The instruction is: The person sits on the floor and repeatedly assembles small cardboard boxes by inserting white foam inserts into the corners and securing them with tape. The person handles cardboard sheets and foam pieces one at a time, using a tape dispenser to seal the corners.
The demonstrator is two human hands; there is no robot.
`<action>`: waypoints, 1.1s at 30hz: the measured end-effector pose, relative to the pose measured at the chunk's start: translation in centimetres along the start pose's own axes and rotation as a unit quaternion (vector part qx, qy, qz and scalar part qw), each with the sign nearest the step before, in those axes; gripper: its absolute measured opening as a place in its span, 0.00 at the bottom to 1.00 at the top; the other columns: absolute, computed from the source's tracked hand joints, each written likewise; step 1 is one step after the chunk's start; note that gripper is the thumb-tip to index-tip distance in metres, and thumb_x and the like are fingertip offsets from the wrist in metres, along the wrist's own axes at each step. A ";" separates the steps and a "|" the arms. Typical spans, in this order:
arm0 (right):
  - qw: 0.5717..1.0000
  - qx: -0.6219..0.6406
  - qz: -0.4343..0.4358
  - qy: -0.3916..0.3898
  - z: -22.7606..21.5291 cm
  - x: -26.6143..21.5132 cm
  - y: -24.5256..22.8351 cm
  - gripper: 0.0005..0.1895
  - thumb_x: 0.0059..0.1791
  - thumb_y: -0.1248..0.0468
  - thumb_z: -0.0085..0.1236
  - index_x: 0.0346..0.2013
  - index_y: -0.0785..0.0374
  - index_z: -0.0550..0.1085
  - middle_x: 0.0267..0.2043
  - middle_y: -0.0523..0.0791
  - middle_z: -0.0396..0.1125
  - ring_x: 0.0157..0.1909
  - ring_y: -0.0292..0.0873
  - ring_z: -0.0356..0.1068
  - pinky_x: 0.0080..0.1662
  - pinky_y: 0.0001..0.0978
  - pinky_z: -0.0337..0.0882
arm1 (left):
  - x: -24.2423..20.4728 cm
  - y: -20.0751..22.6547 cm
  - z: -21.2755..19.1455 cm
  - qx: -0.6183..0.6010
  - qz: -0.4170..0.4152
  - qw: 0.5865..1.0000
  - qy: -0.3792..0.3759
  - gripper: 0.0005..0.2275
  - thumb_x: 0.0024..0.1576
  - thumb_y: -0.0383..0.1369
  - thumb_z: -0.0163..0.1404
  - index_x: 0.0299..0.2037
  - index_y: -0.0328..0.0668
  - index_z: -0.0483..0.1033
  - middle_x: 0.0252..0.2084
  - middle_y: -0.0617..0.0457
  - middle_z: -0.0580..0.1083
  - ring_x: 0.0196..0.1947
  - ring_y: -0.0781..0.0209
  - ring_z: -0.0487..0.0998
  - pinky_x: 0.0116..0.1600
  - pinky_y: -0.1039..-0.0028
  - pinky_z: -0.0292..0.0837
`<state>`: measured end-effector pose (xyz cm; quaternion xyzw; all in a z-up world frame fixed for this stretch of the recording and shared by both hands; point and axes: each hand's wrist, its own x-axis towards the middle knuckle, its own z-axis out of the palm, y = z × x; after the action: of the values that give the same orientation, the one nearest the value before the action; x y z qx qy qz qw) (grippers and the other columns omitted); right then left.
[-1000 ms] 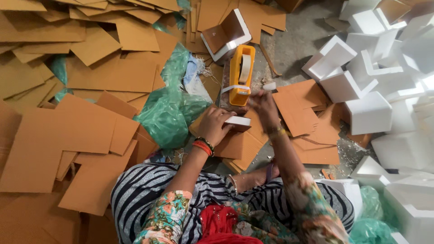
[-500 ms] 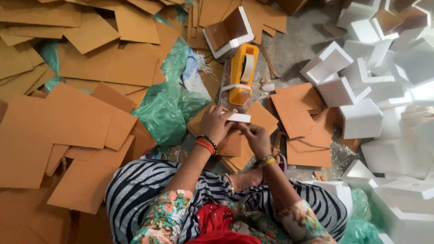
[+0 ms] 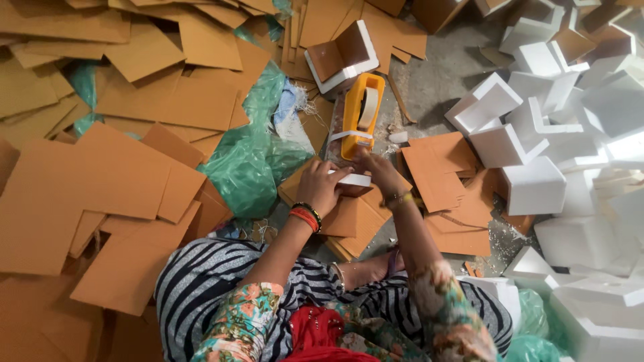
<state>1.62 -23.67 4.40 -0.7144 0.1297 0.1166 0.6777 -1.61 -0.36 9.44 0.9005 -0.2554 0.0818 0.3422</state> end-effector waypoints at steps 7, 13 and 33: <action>0.938 -0.346 -0.025 -0.023 -4.7 6.4 3.1 0.14 0.51 0.58 0.63 0.36 0.68 0.83 0.29 0.46 0.74 0.32 0.36 0.69 0.37 0.33 0.73 | 0.3 -0.4 0.5 -0.017 0.054 0.998 0.014 0.18 0.50 0.31 0.61 0.52 0.58 0.82 0.45 0.56 0.75 0.50 0.51 0.73 0.56 0.62 0.69; 0.970 -0.198 0.078 -0.119 -7.9 1.3 9.2 0.18 0.50 0.61 0.60 0.53 0.63 0.76 0.43 0.45 0.75 0.39 0.37 0.74 0.41 0.31 0.74 | -2.6 2.7 -0.9 0.041 0.194 0.980 0.033 0.10 0.62 0.35 0.53 0.51 0.61 0.82 0.47 0.58 0.75 0.52 0.56 0.73 0.61 0.61 0.69; 0.947 -0.233 -0.220 0.003 0.5 -7.3 -2.1 0.24 0.44 0.69 0.69 0.54 0.67 0.74 0.50 0.47 0.75 0.50 0.39 0.77 0.50 0.30 0.79 | 1.1 0.0 -3.6 -0.118 0.050 0.987 0.092 0.13 0.60 0.41 0.55 0.54 0.54 0.78 0.51 0.55 0.76 0.56 0.52 0.73 0.65 0.60 0.65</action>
<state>-4.49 -22.92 8.80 -0.8637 -0.0596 -0.0111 0.5003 -0.59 1.58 12.47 0.8286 -0.2752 0.1503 0.4639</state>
